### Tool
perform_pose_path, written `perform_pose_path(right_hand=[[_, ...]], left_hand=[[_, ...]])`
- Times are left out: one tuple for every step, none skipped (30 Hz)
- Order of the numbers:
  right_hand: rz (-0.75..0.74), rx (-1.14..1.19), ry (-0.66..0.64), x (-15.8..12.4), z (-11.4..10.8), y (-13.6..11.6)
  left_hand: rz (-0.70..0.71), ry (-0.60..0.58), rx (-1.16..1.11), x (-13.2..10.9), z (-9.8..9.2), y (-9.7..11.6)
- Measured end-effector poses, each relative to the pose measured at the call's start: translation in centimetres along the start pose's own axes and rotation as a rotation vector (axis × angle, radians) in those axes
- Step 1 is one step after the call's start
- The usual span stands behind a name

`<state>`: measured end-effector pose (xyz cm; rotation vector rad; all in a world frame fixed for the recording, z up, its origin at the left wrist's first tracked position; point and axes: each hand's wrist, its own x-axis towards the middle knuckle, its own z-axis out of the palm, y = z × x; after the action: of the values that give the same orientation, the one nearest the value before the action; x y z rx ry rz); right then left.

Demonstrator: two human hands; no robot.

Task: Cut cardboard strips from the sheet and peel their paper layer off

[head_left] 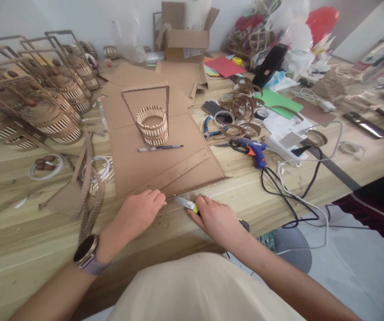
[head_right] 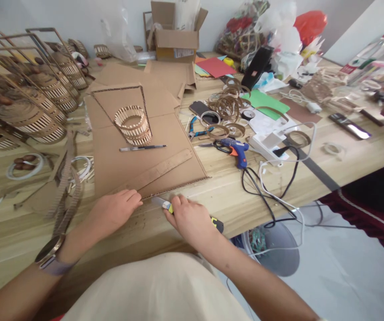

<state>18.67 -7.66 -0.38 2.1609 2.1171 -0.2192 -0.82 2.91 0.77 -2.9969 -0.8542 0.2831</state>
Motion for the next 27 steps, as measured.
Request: perform_pose_path(right_hand=[[-0.005, -0.002, -0.002, 0.0, 0.0, 0.1], [-0.004, -0.005, -0.005, 0.0, 0.0, 0.1], [0.000, -0.007, -0.008, 0.1, 0.0, 0.0], [0.008, -0.009, -0.010, 0.2, 0.0, -0.1], [0.017, -0.010, -0.011, 0.3, 0.0, -0.2], [0.024, -0.011, -0.009, 0.4, 0.1, -0.4], [0.031, -0.012, -0.004, 0.6, 0.2, -0.5], [0.032, -0.014, 0.003, 0.7, 0.2, -0.6], [0.031, -0.015, 0.011, 0.7, 0.2, -0.6], [0.027, -0.017, 0.015, 0.7, 0.3, -0.6], [0.022, -0.019, 0.017, 0.6, 0.3, -0.5], [0.017, -0.021, 0.016, 0.5, 0.3, -0.4], [0.012, -0.022, 0.011, 0.4, 0.2, -0.2], [0.009, -0.021, 0.008, 0.4, 0.2, -0.1], [0.008, -0.019, 0.006, 0.4, 0.2, -0.1], [0.010, -0.014, 0.006, 0.4, 0.1, -0.1], [0.014, -0.010, 0.007, 0.5, 0.1, -0.2], [0.020, -0.006, 0.009, 0.7, 0.1, -0.3], [0.030, -0.004, 0.012, 0.9, 0.1, -0.5], [0.040, -0.002, 0.014, 1.1, 0.1, -0.7], [0.046, -0.001, 0.016, 1.2, 0.1, -0.8], [0.049, 0.000, 0.019, 1.4, 0.1, -0.9], [0.050, 0.000, 0.019, 1.4, 0.1, -0.9], [0.047, 0.000, 0.017, 1.4, 0.1, -0.9], [0.042, -0.001, 0.015, 1.4, 0.1, -0.8], [0.038, -0.004, 0.011, 1.3, 0.1, -0.6], [0.036, -0.007, 0.007, 1.2, 0.1, -0.4]], left_hand=[[0.001, 0.001, -0.002, 0.0, 0.0, 0.0], [0.002, 0.004, -0.003, 0.0, 0.1, -0.1], [0.006, 0.006, -0.004, 0.0, 0.1, -0.1], [0.009, 0.008, -0.004, 0.0, 0.1, -0.1], [0.014, 0.008, -0.004, 0.0, 0.2, -0.1], [0.018, 0.007, -0.003, 0.0, 0.2, -0.1], [0.020, 0.005, -0.001, 0.0, 0.2, -0.1], [0.020, 0.002, 0.002, 0.1, 0.2, -0.1], [0.018, 0.001, 0.007, 0.1, 0.3, -0.1], [0.015, -0.001, 0.009, 0.1, 0.3, -0.1], [0.015, 0.000, 0.008, 0.0, 0.3, -0.1], [0.016, 0.002, 0.005, 0.0, 0.3, -0.1], [0.019, 0.005, 0.002, 0.0, 0.3, -0.1], [0.022, 0.008, -0.001, 0.0, 0.4, -0.1], [0.024, 0.011, -0.002, 0.0, 0.4, 0.0], [0.024, 0.013, -0.002, 0.0, 0.4, 0.0], [0.025, 0.012, 0.000, 0.0, 0.4, 0.0], [0.030, 0.010, 0.001, 0.0, 0.4, 0.0], [0.037, 0.009, 0.001, 0.1, 0.4, 0.0], [0.044, 0.007, 0.001, 0.1, 0.4, 0.0], [0.048, 0.009, 0.002, 0.1, 0.4, 0.0], [0.049, 0.010, 0.003, 0.1, 0.4, 0.0], [0.046, 0.011, 0.006, 0.0, 0.4, 0.0], [0.039, 0.010, 0.008, 0.0, 0.4, 0.0], [0.031, 0.007, 0.010, 0.0, 0.4, 0.0], [0.025, 0.005, 0.010, 0.0, 0.4, 0.1], [0.020, 0.004, 0.009, 0.0, 0.4, 0.1]])
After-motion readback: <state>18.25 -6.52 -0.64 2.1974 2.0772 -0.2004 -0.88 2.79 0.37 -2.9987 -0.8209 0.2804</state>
